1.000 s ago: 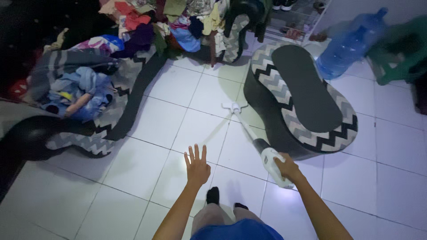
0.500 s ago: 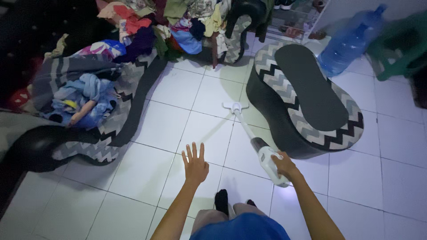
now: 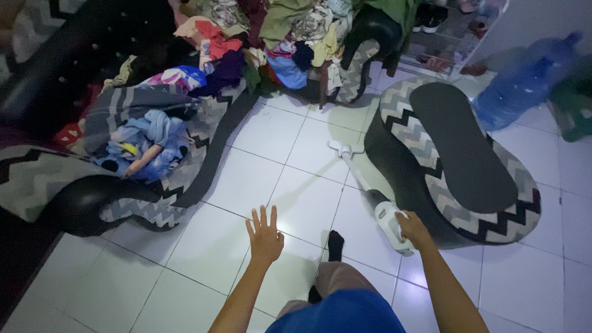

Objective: The person vacuums the tiled floor in a room, moving the vacuum head across the floor tiles and around a ottoman and piles of laundry.

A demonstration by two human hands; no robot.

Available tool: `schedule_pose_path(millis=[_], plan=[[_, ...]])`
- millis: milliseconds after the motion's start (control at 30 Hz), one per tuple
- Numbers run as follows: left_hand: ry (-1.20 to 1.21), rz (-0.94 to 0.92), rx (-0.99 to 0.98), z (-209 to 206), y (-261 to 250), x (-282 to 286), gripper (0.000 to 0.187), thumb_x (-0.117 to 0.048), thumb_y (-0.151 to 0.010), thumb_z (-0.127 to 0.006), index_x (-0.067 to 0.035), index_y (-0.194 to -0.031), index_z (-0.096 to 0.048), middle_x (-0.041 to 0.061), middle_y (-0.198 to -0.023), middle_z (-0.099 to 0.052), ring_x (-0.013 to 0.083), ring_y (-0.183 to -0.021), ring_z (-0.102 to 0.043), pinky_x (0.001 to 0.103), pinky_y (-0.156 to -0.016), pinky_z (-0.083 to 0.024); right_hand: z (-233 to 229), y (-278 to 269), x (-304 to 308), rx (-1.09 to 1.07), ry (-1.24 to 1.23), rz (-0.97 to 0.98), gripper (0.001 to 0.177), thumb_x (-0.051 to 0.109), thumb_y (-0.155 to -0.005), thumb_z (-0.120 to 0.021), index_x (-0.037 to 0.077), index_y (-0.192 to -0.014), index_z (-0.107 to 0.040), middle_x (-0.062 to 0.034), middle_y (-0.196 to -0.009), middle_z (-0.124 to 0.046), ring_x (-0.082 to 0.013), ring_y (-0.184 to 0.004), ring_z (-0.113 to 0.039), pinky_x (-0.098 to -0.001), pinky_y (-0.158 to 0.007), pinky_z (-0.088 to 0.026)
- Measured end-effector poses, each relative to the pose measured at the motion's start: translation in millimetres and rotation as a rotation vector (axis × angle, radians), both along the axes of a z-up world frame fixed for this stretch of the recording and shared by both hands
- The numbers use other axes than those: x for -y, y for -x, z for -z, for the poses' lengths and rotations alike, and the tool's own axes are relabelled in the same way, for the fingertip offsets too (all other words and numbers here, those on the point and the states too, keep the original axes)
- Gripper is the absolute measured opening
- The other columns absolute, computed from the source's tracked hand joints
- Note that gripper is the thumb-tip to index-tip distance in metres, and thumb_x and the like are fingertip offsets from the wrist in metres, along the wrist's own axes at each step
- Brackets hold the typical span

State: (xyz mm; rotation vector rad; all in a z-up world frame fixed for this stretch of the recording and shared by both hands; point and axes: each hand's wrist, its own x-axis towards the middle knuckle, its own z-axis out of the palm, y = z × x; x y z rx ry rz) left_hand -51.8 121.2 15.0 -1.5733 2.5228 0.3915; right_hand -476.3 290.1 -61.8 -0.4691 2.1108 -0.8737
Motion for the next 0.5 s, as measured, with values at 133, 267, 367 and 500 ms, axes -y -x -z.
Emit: schedule_pose_path(millis=[133,267,367,500], plan=[[0.035,-0.008,0.015,11,9,24,0.087,-0.026,-0.092,-0.063,-0.013,-0.162,-0.013,0.023,-0.166,-0.014,0.0459,-0.154,-0.005,0.063,-0.122,-0.006,7,24,46,-0.14,-0.036,-0.057,0.062,0.047,-0.096,-0.063,0.0,-0.137,-0.062,-0.0272,-0.116,-0.069,-0.0371,-0.093,-0.067,-0.0461,-0.083,-0.051],[-0.046,-0.045,0.003,20,44,56,0.089,-0.026,-0.091,-0.064,-0.013,-0.162,-0.012,0.023,-0.167,-0.012,0.0457,-0.154,-0.004,0.063,-0.122,-0.005,19,53,104,-0.29,-0.121,-0.079,0.066,0.054,-0.093,-0.064,0.008,-0.141,-0.06,-0.0234,-0.126,-0.07,-0.0377,-0.111,-0.067,-0.0448,-0.099,-0.049],[-0.094,-0.044,0.011,20,80,85,0.089,-0.024,-0.092,-0.064,-0.013,-0.162,-0.012,0.024,-0.166,-0.011,0.0463,-0.154,-0.002,0.063,-0.122,-0.003,23,80,145,-0.133,-0.209,-0.017,0.069,0.052,-0.09,-0.061,0.012,-0.145,-0.057,-0.0245,-0.124,-0.075,-0.0429,-0.109,-0.078,-0.0431,-0.103,-0.054],[-0.101,-0.052,-0.044,15,119,118,0.087,-0.024,-0.092,-0.064,-0.012,-0.162,-0.014,0.025,-0.166,-0.013,0.0465,-0.155,-0.004,0.063,-0.123,-0.005,25,123,203,-0.202,-0.139,-0.053,0.07,0.05,-0.087,-0.066,0.01,-0.143,-0.058,-0.0242,-0.132,-0.066,-0.0403,-0.118,-0.067,-0.0461,-0.101,-0.051]])
